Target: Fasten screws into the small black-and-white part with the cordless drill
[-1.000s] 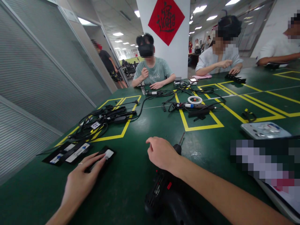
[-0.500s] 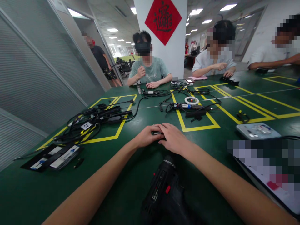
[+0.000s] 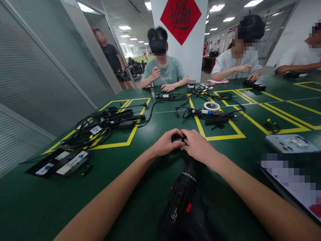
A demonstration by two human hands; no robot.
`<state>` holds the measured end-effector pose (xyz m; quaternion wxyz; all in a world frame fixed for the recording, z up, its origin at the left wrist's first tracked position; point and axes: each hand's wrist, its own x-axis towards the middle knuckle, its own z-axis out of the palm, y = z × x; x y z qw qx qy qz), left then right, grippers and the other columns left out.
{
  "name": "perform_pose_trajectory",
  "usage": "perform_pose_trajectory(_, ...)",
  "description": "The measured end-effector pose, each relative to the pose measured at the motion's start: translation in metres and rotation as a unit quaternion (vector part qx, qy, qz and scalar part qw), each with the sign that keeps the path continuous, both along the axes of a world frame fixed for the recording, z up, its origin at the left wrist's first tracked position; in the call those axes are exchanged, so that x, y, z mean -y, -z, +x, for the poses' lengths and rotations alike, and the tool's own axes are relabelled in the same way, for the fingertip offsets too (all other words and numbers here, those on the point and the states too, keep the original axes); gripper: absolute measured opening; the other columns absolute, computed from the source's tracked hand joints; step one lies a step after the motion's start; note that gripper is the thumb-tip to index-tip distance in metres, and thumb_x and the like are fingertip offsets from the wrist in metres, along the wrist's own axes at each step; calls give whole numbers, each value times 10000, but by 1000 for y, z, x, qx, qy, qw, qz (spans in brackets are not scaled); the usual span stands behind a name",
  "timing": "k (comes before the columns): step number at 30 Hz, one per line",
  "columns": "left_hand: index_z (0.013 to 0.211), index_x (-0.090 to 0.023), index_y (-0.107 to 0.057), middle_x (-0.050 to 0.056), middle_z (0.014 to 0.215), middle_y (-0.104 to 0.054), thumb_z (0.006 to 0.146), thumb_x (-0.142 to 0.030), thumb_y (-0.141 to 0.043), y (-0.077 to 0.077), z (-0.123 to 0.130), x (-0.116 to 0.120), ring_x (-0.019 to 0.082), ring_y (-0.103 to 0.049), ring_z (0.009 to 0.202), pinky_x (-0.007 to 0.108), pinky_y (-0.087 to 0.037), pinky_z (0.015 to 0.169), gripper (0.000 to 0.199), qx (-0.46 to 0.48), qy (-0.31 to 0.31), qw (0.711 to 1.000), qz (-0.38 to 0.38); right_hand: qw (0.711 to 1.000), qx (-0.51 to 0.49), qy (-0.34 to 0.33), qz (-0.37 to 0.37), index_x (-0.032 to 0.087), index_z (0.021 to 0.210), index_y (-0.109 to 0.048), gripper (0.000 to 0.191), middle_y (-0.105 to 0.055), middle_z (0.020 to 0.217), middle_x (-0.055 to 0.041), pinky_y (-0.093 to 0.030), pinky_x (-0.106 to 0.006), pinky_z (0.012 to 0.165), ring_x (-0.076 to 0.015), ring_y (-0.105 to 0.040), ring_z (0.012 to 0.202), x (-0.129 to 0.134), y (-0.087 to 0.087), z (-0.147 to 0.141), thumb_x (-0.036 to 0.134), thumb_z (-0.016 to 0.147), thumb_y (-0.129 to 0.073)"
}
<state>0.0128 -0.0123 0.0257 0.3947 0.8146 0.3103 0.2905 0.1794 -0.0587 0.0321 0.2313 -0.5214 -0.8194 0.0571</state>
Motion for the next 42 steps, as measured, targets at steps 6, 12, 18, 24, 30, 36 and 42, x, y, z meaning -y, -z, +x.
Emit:
perform_pose_trajectory(6,841,-144,-566,37,919,-586,733,-251,-634,3,-3,-2,157,-536,888,277,-421,833,166,-1,6,1000,-3,1000,-1,-25,-7,165,1141,-536,333,-587,1061,-60,-476,-414,793,-211,-573,950,-2,-1,4,345,863,-572)
perform_pose_trajectory(12,841,-146,-574,42,945,-587,756,-237,-606,-1,-4,-1,159,-531,911,281,-411,850,128,-15,23,1000,6,999,-8,-38,5,168,1163,-526,350,-580,1094,-66,-474,-422,806,-217,-569,970,-4,2,5,343,864,-571)
perform_pose_trajectory(18,797,-145,-581,36,924,-600,736,-248,-638,0,-2,1,156,-542,896,273,-412,830,132,-2,-3,1000,2,999,-8,-36,13,164,1134,-541,330,-595,1031,-54,-479,-411,787,-207,-578,935,-4,3,6,354,865,-569)
perform_pose_trajectory(24,880,-146,-601,35,915,-619,716,-269,-667,7,-3,-1,146,-563,828,259,-429,755,215,20,-19,999,-46,1000,-4,-19,15,165,1133,-537,341,-591,1016,-54,-487,-397,760,-200,-582,906,-3,3,6,372,863,-565)
perform_pose_trajectory(30,774,-145,-657,71,1103,-601,700,-294,-689,9,-6,-1,198,-550,1031,294,-418,856,169,32,-18,998,-41,1000,-11,-8,11,166,1162,-523,370,-583,1071,-67,-481,-415,789,-212,-577,945,-3,9,5,377,862,-567)
perform_pose_trajectory(36,770,-140,-661,87,1115,-594,699,-305,-687,13,-7,-1,200,-557,1033,301,-436,863,181,54,-22,997,-52,1000,-20,-11,5,169,1178,-517,379,-574,1118,-75,-480,-422,803,-216,-576,965,-6,13,6,372,863,-569)
perform_pose_trajectory(42,1039,-162,-582,52,1011,-628,718,-291,-662,12,-2,2,147,-589,859,280,-467,798,355,46,-57,996,-44,1000,-23,-4,-3,167,1165,-524,368,-586,1079,-67,-484,-416,789,-207,-586,931,-9,14,7,375,864,-566)
